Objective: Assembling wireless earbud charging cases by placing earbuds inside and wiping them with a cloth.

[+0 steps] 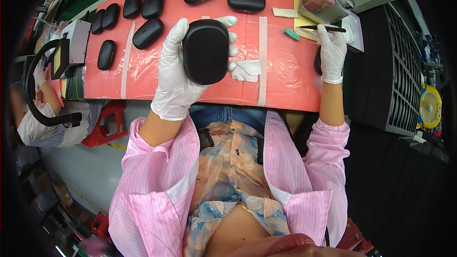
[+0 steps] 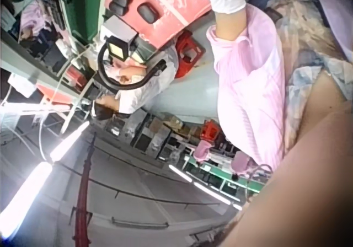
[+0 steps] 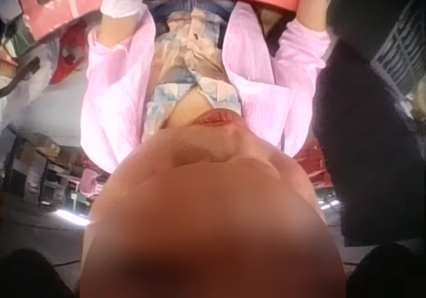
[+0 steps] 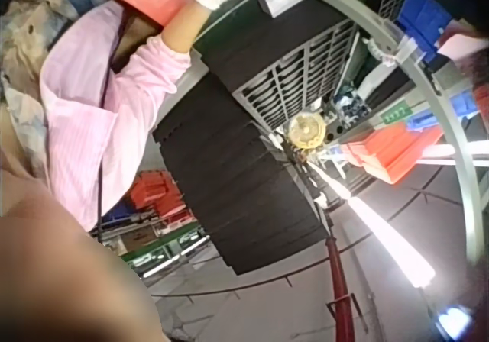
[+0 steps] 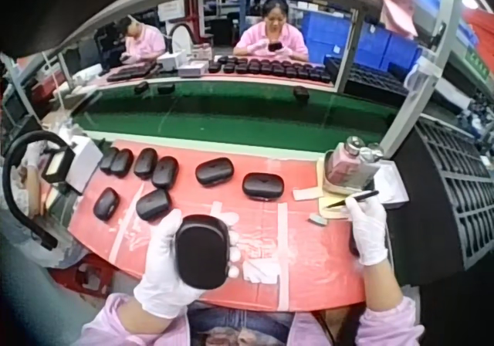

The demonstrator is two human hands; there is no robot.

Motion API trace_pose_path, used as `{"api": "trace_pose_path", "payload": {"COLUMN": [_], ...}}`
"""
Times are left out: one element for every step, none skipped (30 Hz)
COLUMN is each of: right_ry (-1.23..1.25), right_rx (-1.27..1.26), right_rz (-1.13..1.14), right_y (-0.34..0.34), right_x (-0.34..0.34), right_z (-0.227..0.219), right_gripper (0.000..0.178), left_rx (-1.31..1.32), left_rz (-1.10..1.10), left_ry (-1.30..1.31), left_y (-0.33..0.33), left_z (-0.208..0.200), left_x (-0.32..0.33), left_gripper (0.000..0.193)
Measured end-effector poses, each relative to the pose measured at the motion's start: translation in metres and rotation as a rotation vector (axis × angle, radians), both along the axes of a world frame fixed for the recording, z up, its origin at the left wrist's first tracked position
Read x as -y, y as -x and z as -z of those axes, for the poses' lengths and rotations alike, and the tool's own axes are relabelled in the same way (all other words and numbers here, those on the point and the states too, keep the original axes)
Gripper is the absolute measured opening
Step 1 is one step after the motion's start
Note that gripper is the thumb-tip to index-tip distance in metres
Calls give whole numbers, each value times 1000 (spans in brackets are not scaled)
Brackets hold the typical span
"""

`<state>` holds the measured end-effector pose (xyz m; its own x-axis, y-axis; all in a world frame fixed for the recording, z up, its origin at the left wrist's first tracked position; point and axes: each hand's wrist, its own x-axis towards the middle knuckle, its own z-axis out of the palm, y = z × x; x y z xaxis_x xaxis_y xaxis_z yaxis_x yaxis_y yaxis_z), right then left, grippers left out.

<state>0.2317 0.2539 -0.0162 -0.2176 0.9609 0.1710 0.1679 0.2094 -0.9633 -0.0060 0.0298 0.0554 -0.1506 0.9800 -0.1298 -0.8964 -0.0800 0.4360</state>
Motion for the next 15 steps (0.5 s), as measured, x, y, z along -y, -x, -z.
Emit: {"api": "trace_pose_path", "payload": {"right_ry": [0, 11, 21, 22, -6, -33, -33, -59, -85, -86, -186, -285, -328, -330, -330], "right_rx": [0, -20, -40, -40, 58, 157, 158, 166, 173, 171, 245, 322, 362, 362, 165], "right_rz": [-3, 3, 8, 4, 11, 17, 16, 12, 9, 3, -18, -35, -26, -30, -10], "right_y": [0, 3, 5, 4, 1, -2, -4, -2, 0, 0, 3, 5, 8, 6, 5], "right_x": [0, 2, 3, 0, -5, -7, -8, -8, -8, -4, 3, 14, 23, 27, 29], "right_z": [0, -2, -4, -3, -2, -1, 1, 1, 1, 1, 0, -3, -10, -8, -2], "right_gripper": [24, 24, 24, 24, 24, 24, 24, 25, 25, 25, 22, 22, 18, 18, 18], "left_rx": [1, 1, 5, 8, 10, 20, 30, 28, 44, 58, 75, 74, 31, -10, -10], "left_rz": [4, 0, 2, 4, 2, 14, 26, 19, 19, 19, -18, -26, -28, -24, -30], "left_ry": [-8, -8, -11, -15, -14, -19, -24, -23, -13, -3, 27, 25, 48, 71, 70], "left_y": [0, 0, 1, 2, 2, 2, 1, 2, 2, 1, 1, 1, 1, 1, 0], "left_z": [0, 0, 0, 1, 1, 2, 3, 3, 3, 2, 2, 1, 0, -1, -1], "left_x": [0, 1, 2, 2, 1, 0, -1, -1, -1, -1, 0, 1, 2, 2, 2], "left_gripper": [71, 71, 70, 70, 70, 69, 68, 68, 67, 65, 61, 61, 65, 69, 69]}}
